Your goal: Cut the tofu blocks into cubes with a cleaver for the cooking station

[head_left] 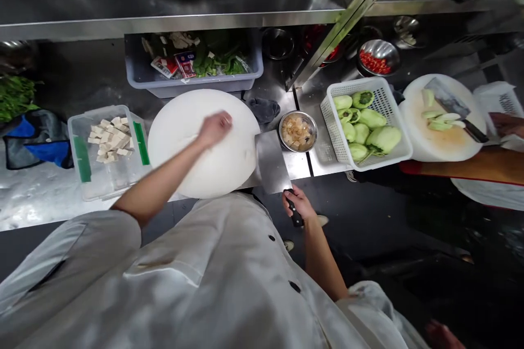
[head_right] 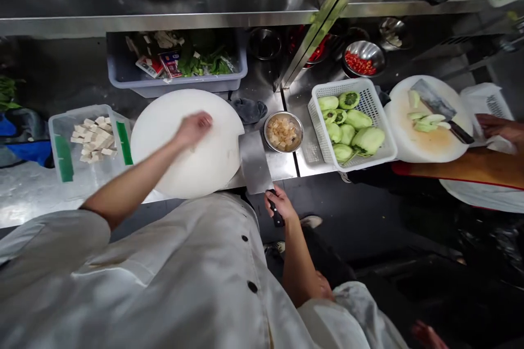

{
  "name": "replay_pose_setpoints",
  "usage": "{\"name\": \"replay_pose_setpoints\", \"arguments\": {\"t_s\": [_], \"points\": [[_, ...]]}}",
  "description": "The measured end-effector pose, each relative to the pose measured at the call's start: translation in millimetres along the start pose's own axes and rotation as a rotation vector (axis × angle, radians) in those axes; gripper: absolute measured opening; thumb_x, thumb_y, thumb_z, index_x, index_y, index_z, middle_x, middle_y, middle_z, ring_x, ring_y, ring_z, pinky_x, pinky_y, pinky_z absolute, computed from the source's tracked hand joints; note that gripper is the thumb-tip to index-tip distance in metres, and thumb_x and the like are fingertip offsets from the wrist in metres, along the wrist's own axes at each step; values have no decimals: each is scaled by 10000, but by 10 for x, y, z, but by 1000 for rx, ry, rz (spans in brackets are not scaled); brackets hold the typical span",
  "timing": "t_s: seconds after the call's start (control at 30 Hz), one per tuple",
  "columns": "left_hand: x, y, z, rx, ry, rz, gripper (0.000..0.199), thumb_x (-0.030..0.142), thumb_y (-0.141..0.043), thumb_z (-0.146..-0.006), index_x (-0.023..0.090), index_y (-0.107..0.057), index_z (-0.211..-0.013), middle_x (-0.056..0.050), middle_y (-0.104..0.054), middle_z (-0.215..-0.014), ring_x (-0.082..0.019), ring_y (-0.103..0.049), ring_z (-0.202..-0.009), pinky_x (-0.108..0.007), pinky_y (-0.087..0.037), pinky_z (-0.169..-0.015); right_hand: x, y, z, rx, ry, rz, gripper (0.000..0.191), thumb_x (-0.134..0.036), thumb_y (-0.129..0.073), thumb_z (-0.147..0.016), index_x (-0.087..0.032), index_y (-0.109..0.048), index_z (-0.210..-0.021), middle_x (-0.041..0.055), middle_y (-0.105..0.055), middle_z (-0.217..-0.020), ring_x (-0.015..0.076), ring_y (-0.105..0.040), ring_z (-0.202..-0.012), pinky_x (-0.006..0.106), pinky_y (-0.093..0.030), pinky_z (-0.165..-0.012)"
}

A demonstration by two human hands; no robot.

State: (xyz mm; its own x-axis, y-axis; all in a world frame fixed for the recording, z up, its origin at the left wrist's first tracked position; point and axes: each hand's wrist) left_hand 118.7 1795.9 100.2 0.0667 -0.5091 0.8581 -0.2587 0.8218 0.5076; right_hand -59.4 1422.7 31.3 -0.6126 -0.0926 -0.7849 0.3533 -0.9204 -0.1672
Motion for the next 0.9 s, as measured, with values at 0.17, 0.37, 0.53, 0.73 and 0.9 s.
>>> {"name": "replay_pose_setpoints", "arguments": {"t_s": [0.17, 0.37, 0.53, 0.73, 0.9], "points": [[-112, -794, 1370, -283, -70, -183, 289, 363, -414, -1028, 194, -610, -900, -10, -473, -826, -197, -667, -883, -331, -569, -798, -20, -225, -107, -103, -23, 58, 421, -650, -661, -819, -278, -478, -890, -108, -515, -564, 112, -437, -355, 271, -334, -389], [149, -74, 472, 5, -144, -403, 152, 245, -492, -983, 165, -609, -1038, -45, -507, -1000, -248, -633, -1062, -449, -550, -955, -781, -704, -285, -290, 136, 69, 318, -541, -620, -906, -262, -471, -938, -105, -528, -617, 89, -448, -361, 240, -322, -375], [290, 1047, -909, 192, -130, -614, 421, 293, -723, -894, 164, -587, -1272, -105, -553, -1299, -255, -521, -1238, -431, -401, -1151, -1326, -918, -279, -131, 296, 321, 258, -510, -524, -967, -265, -445, -967, -109, -499, -583, 109, -478, -388, 236, -360, -425], [-302, 1193, 108, -445, -161, -646, 707, 635, -618, -876, 156, -564, -1393, -147, -638, -1326, -324, -614, -1185, -448, -474, -1037, -958, -1121, -178, 39, 292, 917, 99, -322, -452, -991, -232, -493, -993, 10, -624, -695, 220, -642, -672, 278, -357, -601], [-723, 1078, 1096, -435, -197, -775, 767, 545, -649, -866, 158, -462, -1500, -211, -521, -1487, -396, -485, -1366, -528, -407, -1086, -772, -1454, -49, 24, 185, 1218, 206, -255, -393, -1031, -151, -517, -1159, 103, -724, -842, 255, -673, -740, 295, -306, -631]]}}
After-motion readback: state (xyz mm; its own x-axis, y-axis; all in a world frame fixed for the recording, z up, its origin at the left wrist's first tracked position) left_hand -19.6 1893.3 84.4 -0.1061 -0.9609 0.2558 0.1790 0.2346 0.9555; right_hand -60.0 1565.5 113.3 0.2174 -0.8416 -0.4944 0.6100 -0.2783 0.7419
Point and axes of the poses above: each hand's wrist, its own z-axis away from the middle knuckle, its own y-axis out of the back of the hand, x = y × z
